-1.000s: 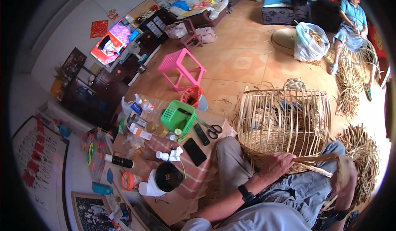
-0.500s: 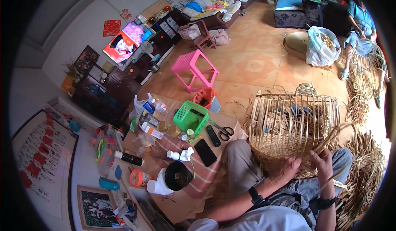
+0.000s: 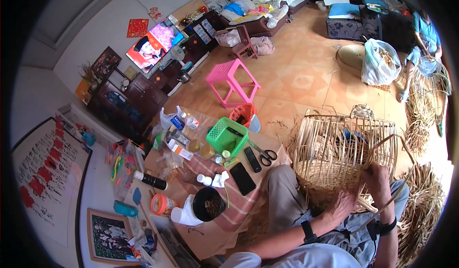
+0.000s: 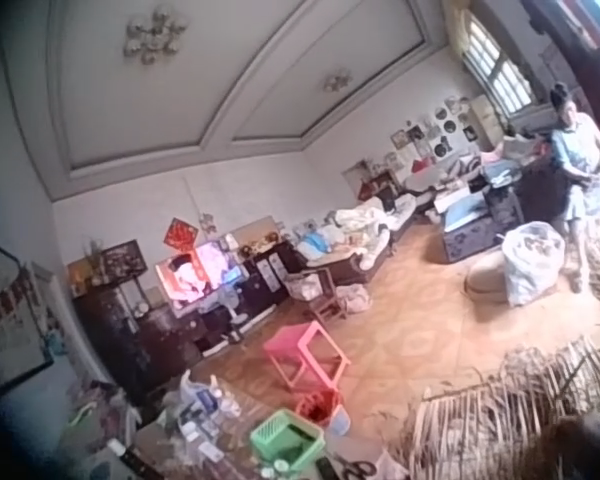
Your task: Weaving a large bamboo or reed basket by hand.
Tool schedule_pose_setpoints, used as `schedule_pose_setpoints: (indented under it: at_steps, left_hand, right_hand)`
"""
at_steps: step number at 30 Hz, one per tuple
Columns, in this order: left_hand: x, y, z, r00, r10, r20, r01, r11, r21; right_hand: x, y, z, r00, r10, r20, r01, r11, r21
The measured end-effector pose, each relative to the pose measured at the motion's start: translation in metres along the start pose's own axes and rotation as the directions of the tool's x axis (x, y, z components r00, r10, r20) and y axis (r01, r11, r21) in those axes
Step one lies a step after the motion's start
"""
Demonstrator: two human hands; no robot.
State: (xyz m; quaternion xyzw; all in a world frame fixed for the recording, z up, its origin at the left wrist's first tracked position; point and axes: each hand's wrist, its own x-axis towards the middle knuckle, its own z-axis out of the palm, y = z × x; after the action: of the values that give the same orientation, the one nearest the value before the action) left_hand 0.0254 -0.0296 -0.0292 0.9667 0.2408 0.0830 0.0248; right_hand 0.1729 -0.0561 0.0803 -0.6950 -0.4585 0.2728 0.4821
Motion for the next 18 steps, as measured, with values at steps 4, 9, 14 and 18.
schedule_pose_setpoints:
  at_steps: [4, 9, 14, 18]
  left_hand:
    - [-0.002, 0.010, -0.005, 0.999, -0.040, -0.020, 0.043, 0.988, 0.148]
    - [0.008, 0.009, -0.002, 0.988, -0.132, -0.075, 0.130, 0.991, -0.026]
    - [0.002, 0.005, 0.008, 0.985, -0.129, -0.114, 0.079, 0.927, -0.365]
    - [-0.012, -0.002, -0.008, 0.986, -0.052, -0.161, 0.014, 0.973, -0.232]
  right_hand:
    - [-0.002, 0.006, 0.008, 0.975, -0.216, -0.053, 0.159, 0.843, -0.514]
    - [-0.021, 0.014, 0.014, 0.953, -0.301, 0.037, 0.230, 0.636, -0.736]
    - [-0.027, 0.009, 0.019, 0.905, -0.404, 0.135, 0.348, 0.517, -0.782]
    - [-0.023, 0.004, 0.020, 0.959, -0.279, 0.051, 0.223, 0.635, -0.740]
